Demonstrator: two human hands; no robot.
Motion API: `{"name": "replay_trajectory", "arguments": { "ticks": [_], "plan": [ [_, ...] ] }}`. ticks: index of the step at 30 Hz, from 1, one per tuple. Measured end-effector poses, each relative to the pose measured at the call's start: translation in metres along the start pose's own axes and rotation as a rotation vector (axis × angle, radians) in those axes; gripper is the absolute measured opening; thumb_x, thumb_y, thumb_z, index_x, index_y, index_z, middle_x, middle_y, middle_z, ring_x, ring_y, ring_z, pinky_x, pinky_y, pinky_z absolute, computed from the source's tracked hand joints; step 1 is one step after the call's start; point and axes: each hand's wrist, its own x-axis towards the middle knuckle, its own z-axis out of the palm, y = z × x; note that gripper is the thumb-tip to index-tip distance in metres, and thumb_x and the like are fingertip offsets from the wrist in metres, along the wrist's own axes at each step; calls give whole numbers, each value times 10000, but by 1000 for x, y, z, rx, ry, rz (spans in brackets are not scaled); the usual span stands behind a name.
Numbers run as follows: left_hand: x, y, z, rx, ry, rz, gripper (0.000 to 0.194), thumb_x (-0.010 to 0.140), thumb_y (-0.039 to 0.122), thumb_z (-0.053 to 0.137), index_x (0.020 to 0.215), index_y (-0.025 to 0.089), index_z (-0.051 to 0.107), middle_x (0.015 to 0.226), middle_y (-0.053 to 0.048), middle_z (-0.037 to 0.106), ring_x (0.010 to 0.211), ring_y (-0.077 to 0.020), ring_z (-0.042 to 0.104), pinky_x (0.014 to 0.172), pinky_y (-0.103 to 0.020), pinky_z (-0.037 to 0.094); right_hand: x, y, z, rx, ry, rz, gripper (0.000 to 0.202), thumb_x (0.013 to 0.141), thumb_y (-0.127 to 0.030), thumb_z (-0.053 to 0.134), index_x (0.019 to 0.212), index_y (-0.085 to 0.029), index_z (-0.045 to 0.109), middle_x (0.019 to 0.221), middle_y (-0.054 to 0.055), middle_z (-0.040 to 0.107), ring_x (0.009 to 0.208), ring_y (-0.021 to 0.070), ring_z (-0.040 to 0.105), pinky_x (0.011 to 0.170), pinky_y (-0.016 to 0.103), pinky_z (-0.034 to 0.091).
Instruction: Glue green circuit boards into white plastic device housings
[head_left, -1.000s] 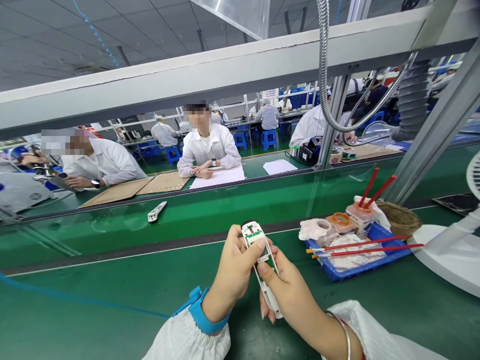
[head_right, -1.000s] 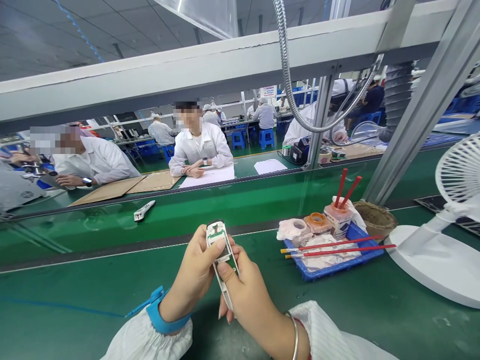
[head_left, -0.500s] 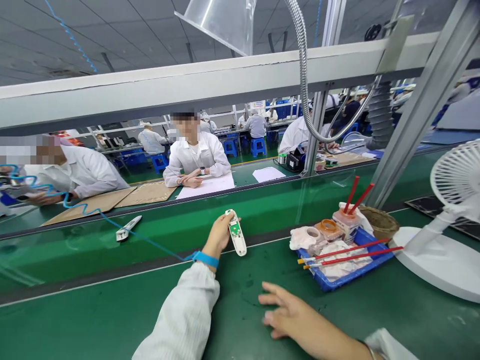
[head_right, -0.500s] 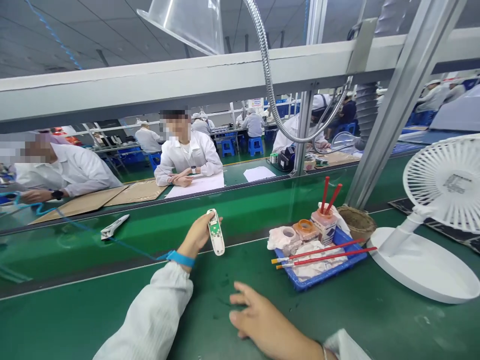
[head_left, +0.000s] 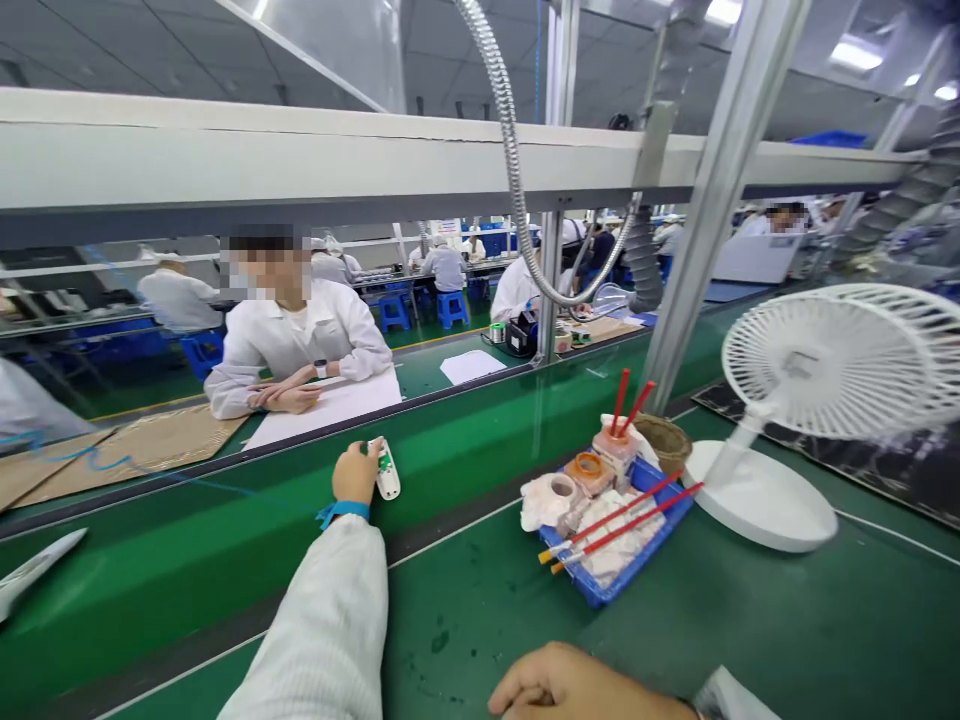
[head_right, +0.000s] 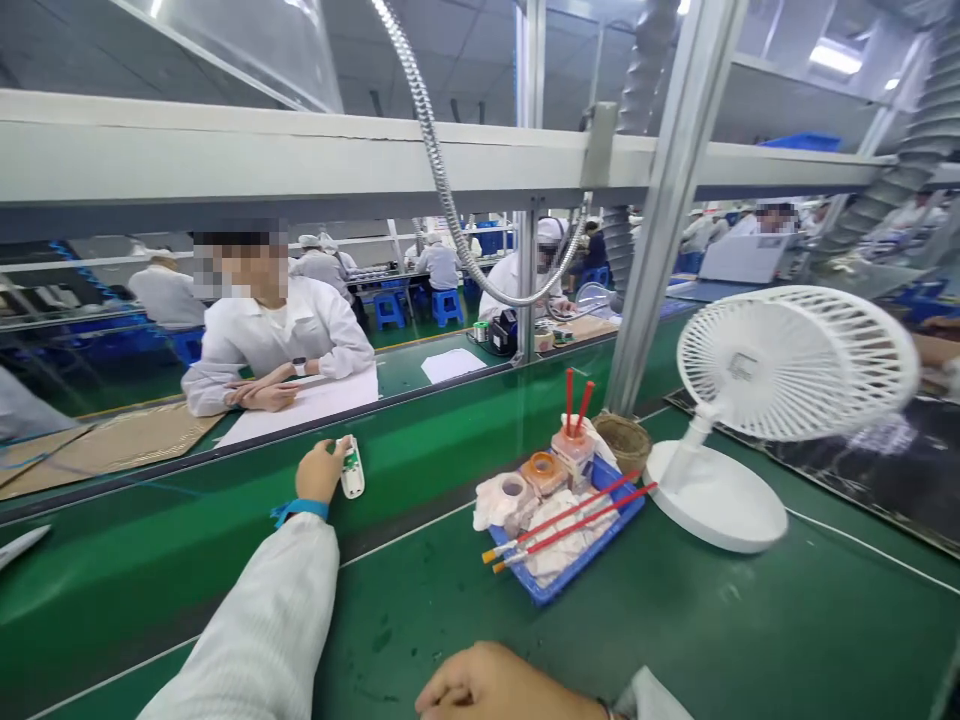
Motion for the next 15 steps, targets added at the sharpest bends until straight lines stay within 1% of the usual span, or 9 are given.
{"name": "replay_trajectory", "arguments": {
  "ticks": [2, 4, 5, 6, 7, 8, 10, 12, 15],
  "plan": [
    [-7, -1, -11, 41, 68, 19, 416, 880, 421, 460, 1183, 139, 504, 1182, -118, 548, 1074, -248, 526, 917, -485, 397, -14, -13, -8, -76, 32, -50, 432, 715, -511, 654, 899, -123, 710, 666, 18, 634, 535, 62, 524, 585, 184, 455],
    [-19, 0, -23, 64, 115, 70, 407, 904, 400, 392, 1167, 110, 505, 1151, -149, 561, 1073, -267, 523, 895, -458, 397, -31, -28, -26, -126, 108, -91, 465, 735, -539, 599, 872, -102, 684, 723, 65, 673, 589, 106, 597, 613, 229, 495],
    [-27, 1, -28, 72, 119, 108, 386, 903, 380, 380, 1124, 102, 530, 1110, -160, 582, 1056, -278, 531, 868, -434, 404, -40, -34, -38, -218, 239, -104, 462, 749, -546, 568, 854, -109, 674, 739, 77, 685, 618, 127, 624, 617, 238, 503],
    [-36, 3, -33, 77, 109, 151, 358, 893, 366, 384, 1062, 104, 561, 1048, -161, 609, 1020, -286, 548, 830, -404, 412, -48, -40, -51, -264, 336, -106, 441, 759, -533, 552, 824, -111, 662, 722, 79, 684, 611, 136, 630, 596, 236, 497],
    [-48, 4, -37, 79, 87, 195, 328, 878, 361, 398, 989, 119, 589, 971, -150, 634, 967, -287, 569, 785, -373, 416, -56, -44, -65, -293, 426, -111, 423, 789, -515, 517, 824, -114, 648, 713, 73, 676, 593, 131, 623, 568, 225, 484],
    [-63, 5, -39, 77, 57, 240, 301, 863, 366, 411, 911, 143, 608, 890, -128, 651, 901, -280, 588, 740, -343, 415, -62, -46, -79, -329, 524, -103, 395, 811, -486, 493, 813, -115, 630, 659, 54, 651, 537, 120, 598, 519, 214, 458],
    [-97, 6, -39, 63, -22, 326, 307, 849, 401, 412, 759, 186, 612, 730, -75, 648, 764, -244, 602, 661, -296, 398, -68, -44, -101, -397, 695, -72, 309, 837, -403, 474, 883, -124, 599, 549, 3, 589, 426, 100, 530, 443, 201, 392],
    [-136, 7, -36, 43, -117, 397, 406, 865, 429, 350, 617, 203, 579, 586, -41, 601, 638, -211, 582, 601, -275, 372, -68, -38, -113, -461, 776, -49, 248, 846, -342, 469, 916, -137, 589, 469, -29, 538, 364, 99, 484, 413, 206, 348],
    [-192, 6, -29, 10, -271, 473, 451, 859, 468, 346, 552, 207, 547, 508, -12, 556, 554, -185, 556, 566, -266, 361, -64, -31, -115, -534, 798, -39, 165, 839, -279, 488, 840, -153, 594, 401, -45, 497, 324, 106, 457, 399, 218, 312]
  ]
}}
